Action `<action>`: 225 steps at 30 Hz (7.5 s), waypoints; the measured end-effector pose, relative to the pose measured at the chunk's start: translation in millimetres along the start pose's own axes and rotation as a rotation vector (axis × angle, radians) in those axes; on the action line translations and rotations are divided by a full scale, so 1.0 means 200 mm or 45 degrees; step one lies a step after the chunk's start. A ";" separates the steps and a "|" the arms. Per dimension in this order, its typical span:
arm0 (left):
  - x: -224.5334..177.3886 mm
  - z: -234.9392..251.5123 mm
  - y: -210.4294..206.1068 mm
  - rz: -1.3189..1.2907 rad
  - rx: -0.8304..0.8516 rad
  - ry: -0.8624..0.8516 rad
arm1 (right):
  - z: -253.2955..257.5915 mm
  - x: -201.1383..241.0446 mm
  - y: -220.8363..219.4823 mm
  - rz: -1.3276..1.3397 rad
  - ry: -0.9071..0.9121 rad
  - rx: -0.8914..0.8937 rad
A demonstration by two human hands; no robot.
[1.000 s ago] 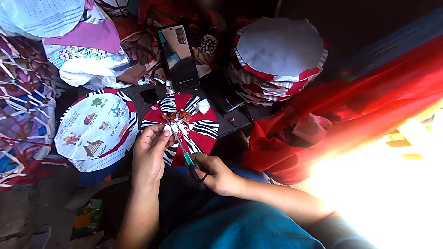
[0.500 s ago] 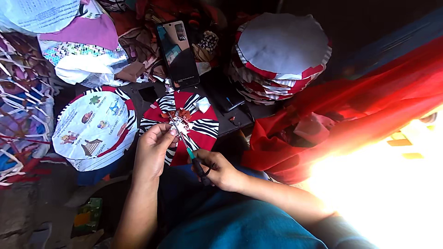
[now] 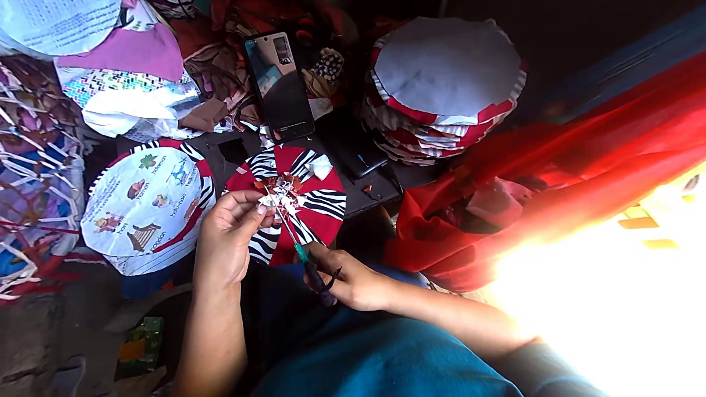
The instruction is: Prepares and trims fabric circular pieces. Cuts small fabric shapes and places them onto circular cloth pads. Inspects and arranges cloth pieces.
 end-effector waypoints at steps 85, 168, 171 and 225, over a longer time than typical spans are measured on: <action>-0.05 0.08 -0.04 1.176 0.111 -0.250 | -0.05 -0.06 0.07 0.257 -0.057 -0.137; 0.02 0.03 -0.01 0.257 0.223 0.099 | -0.02 -0.05 -0.01 -0.001 0.092 -0.126; 0.03 0.03 -0.01 0.240 0.231 0.116 | -0.03 -0.05 0.01 0.002 0.122 -0.222; -0.05 -0.08 0.06 1.039 -0.070 -0.518 | -0.08 -0.07 0.01 0.479 -0.142 -0.143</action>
Point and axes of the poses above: each hand's wrist, its own z-axis towards the middle knuckle, its own y-axis out of the back of the hand, x = y × z, the point moved 8 cm from there along z, towards the middle knuckle, and after that the axes turned 10 degrees about -z, right-handed, at the moved point
